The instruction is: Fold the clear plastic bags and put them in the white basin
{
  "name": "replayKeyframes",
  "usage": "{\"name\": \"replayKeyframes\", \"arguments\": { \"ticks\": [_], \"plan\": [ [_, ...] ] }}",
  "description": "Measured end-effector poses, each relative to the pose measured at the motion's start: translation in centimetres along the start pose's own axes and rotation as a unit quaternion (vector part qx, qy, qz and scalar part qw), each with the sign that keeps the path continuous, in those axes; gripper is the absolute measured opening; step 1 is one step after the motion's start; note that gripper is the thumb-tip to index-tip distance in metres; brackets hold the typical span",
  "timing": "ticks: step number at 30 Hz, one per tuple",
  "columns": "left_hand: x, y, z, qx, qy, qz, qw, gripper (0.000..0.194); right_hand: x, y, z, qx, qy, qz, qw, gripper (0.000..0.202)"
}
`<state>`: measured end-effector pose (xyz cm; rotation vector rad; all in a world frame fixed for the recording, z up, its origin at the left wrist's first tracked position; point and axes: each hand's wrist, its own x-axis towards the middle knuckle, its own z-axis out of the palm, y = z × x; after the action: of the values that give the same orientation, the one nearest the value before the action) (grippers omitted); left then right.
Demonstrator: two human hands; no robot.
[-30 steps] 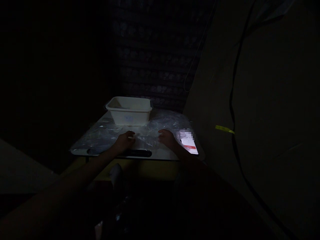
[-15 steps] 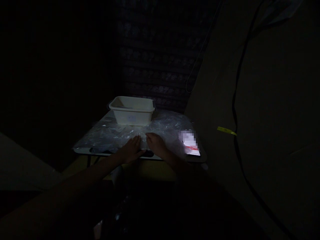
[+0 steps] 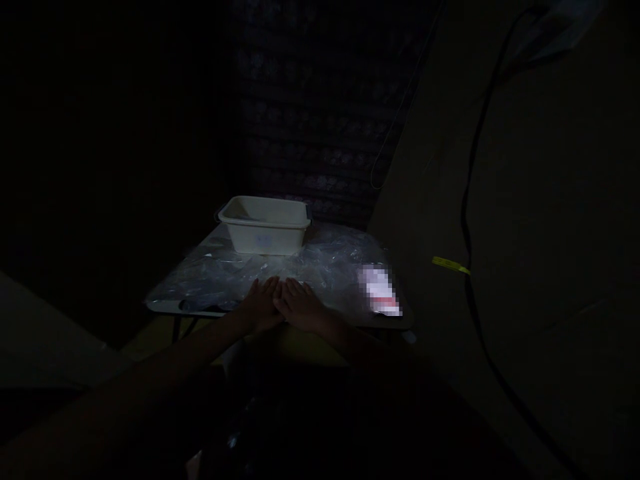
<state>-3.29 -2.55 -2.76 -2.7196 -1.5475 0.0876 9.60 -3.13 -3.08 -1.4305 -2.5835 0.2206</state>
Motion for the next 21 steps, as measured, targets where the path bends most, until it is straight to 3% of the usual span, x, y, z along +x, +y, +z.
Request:
{"name": "replayKeyframes", "arguments": {
  "ticks": [14, 21],
  "plan": [
    [0.3, -0.3, 0.9, 0.004, 0.019, -0.009, 1.0, 0.071, -1.6, 1.9, -0.5, -0.025, -0.012, 0.049, 0.998, 0.063],
    [0.4, -0.4, 0.6, 0.002, -0.001, -0.012, 1.0, 0.075, -2.2, 3.0, -0.3, -0.045, 0.011, 0.063, 0.997, 0.067]
  ]
}}
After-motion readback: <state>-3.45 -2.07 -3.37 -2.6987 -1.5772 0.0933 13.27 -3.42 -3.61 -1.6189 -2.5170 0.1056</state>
